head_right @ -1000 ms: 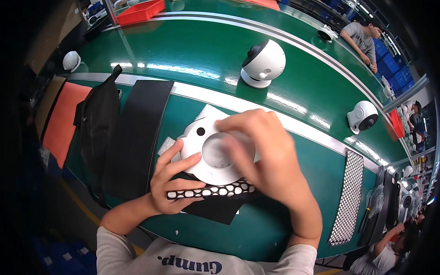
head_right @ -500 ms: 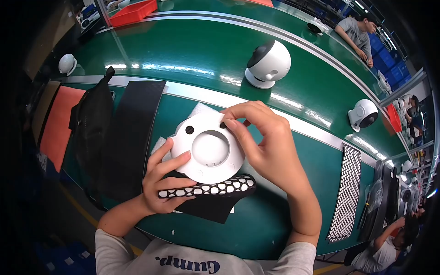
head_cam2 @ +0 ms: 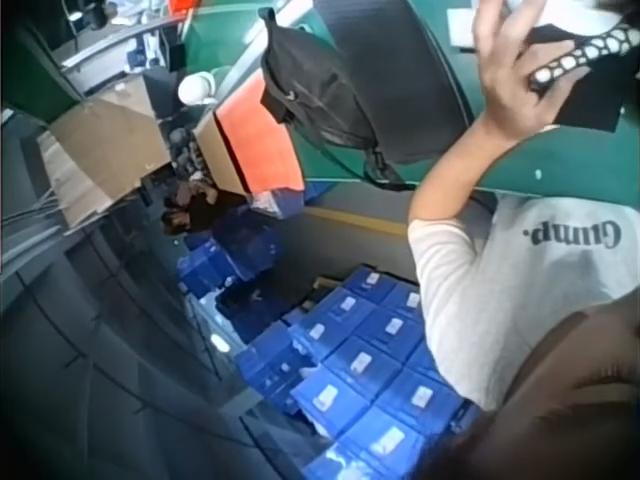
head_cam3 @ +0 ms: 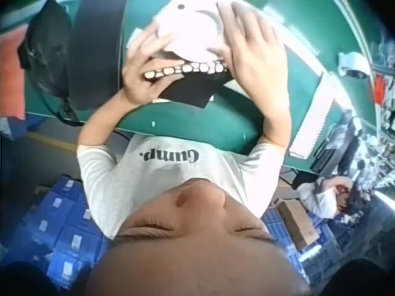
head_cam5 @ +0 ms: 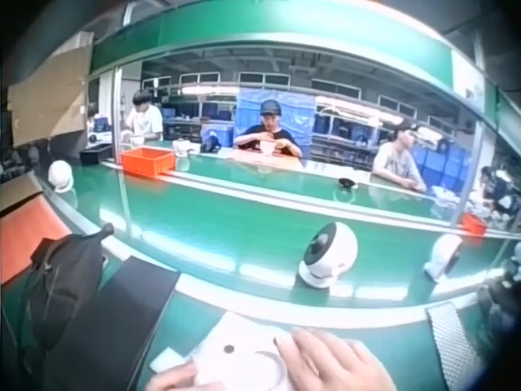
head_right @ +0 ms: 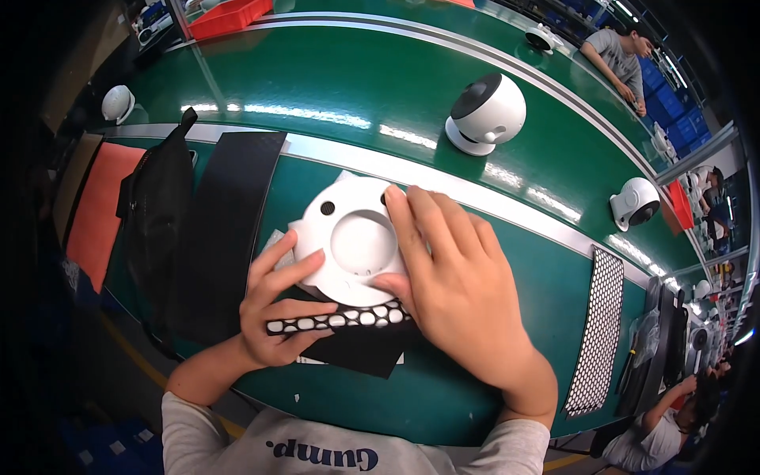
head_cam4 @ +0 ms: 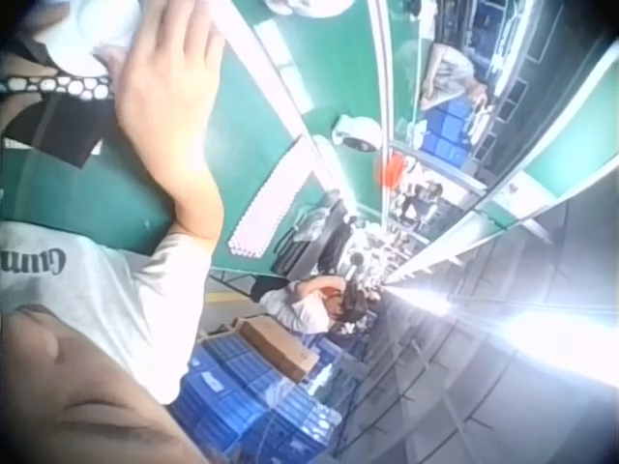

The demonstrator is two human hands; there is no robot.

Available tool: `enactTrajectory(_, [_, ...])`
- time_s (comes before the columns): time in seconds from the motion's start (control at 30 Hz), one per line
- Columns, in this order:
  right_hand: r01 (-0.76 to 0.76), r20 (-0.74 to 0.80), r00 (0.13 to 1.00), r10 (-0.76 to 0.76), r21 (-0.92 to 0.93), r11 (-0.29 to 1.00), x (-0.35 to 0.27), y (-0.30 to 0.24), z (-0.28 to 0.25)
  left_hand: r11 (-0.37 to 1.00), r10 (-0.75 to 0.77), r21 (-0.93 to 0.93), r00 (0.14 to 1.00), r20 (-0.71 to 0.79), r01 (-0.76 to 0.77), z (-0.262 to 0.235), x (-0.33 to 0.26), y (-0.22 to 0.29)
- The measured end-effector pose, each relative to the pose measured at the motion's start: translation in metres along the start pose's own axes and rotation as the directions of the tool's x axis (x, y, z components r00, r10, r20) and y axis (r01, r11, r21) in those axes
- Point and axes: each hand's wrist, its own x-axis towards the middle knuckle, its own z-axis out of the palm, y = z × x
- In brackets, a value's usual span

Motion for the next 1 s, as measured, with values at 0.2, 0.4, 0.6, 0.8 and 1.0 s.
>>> enactTrajectory(0.2, [-0.05, -0.039, 0.993, 0.111, 0.716, 0.696, -0.011, 0.016, -0.026, 0.883, -0.254, -0.412, 0.967, -0.018, 0.224, -0.018, 0.0, 0.009])
enactTrajectory(0.4, [-0.045, -0.062, 0.992, 0.108, 0.633, 0.773, -0.001, -0.018, -0.008, 0.844, -0.399, -0.411, 0.916, -0.052, 0.344, -0.029, -0.007, 0.003])
enactTrajectory(0.6, [-0.058, -0.102, 0.978, 0.18, 0.701, 0.711, 0.011, -0.03, 0.012, 0.781, -0.498, -0.448, 0.867, -0.024, 0.436, -0.039, -0.006, -0.01])
enactTrajectory(0.8, [-0.006, -0.165, 0.984, 0.074, 0.38, 0.925, 0.026, -0.035, 0.002, 0.751, -0.525, -0.477, 0.851, -0.01, 0.457, -0.048, -0.007, -0.018])
enactTrajectory(1.0, [0.135, -0.253, 0.965, -0.073, 0.236, 0.962, 0.025, -0.037, 0.01, 0.758, -0.528, -0.452, 0.849, -0.002, 0.471, -0.054, -0.008, -0.02])
